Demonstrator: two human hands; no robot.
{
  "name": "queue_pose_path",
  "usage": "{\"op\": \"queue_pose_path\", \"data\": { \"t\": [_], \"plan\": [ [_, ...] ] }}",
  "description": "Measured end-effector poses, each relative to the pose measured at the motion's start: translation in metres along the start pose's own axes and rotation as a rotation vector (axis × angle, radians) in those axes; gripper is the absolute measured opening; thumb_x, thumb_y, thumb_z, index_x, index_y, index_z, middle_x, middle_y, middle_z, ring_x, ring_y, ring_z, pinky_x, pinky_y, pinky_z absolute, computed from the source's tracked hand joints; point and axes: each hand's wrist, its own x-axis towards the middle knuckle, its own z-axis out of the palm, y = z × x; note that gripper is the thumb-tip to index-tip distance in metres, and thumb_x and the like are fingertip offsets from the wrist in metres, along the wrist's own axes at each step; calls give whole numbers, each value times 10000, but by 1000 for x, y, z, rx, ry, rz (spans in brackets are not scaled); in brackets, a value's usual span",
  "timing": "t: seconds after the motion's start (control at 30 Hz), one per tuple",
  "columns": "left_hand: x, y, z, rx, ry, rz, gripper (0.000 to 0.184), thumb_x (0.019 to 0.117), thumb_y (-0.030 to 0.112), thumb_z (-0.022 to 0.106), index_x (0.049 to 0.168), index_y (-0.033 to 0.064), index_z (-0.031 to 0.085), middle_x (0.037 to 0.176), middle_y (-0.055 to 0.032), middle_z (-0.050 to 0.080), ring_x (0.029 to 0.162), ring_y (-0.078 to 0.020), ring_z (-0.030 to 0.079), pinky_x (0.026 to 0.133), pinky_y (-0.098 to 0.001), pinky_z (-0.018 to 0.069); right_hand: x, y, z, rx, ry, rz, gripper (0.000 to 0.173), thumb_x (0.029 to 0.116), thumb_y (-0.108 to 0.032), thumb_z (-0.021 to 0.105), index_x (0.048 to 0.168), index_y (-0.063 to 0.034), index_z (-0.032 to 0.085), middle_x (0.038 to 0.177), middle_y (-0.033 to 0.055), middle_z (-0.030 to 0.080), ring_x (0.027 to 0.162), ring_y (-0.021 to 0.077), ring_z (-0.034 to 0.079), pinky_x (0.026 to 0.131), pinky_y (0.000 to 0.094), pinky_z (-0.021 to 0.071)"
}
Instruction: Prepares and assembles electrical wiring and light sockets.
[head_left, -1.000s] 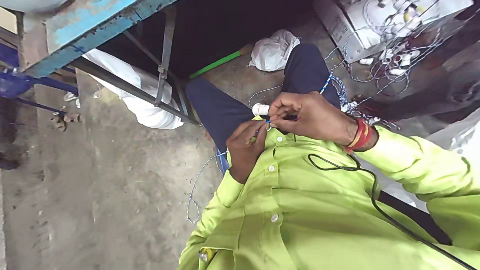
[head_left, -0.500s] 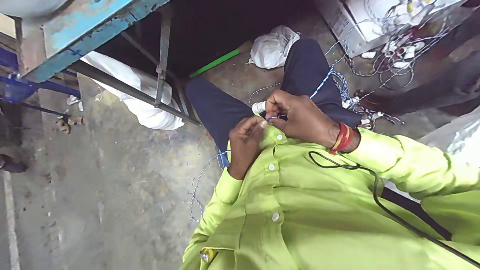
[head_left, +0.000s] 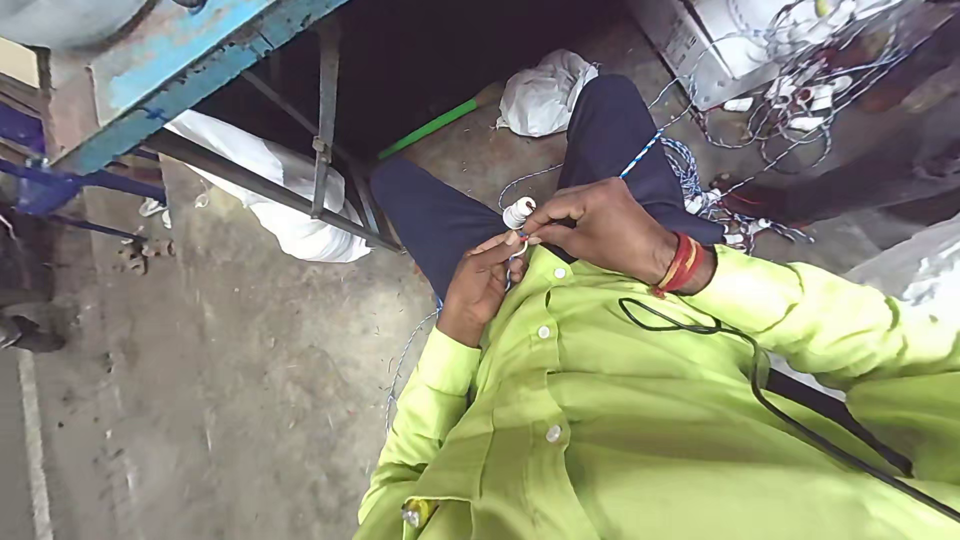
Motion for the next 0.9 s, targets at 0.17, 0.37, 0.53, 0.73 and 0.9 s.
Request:
{"op": "queue_pose_path", "data": {
  "t": [0.17,0.37,0.53,0.73,0.9],
  "plan": [
    [-2,-3,1,-32,-4,-2,144,1033,243,593,1053,157,706,828,33,643,617,-14,574,566,-147,496,-5,3,-2,-46,-55,-200,233,994,-89,566,1065,-72,788,1010,82,767,928,160,731,860,311,587],
    [-4,-7,4,-11,36,22,144,1028,206,606,1053,123,720,832,8,664,611,-22,578,561,-156,501,-7,5,-6,-216,-160,-354,235,1028,-79,535,1122,-6,737,1015,154,753,940,275,748,848,391,610],
    [-2,-10,10,123,66,77,178,1055,157,557,1047,70,711,869,-13,695,637,-29,595,576,-170,512,1,9,-19,-375,-345,-487,172,1022,-49,521,1056,9,680,898,169,711,762,338,722,639,471,591],
    [-8,-11,9,157,4,132,149,1018,80,587,1061,46,726,825,-13,690,650,-43,606,603,-189,528,11,12,-24,-397,-424,-555,196,1031,-112,493,949,-5,635,741,134,609,588,311,643,484,449,512],
    [-23,-6,17,390,53,236,186,951,25,680,1135,28,706,811,-36,685,579,-50,561,527,-183,489,21,9,-24,-262,-393,-467,252,1022,-178,503,849,-51,636,667,63,576,571,202,595,489,367,462]
  ]
}}
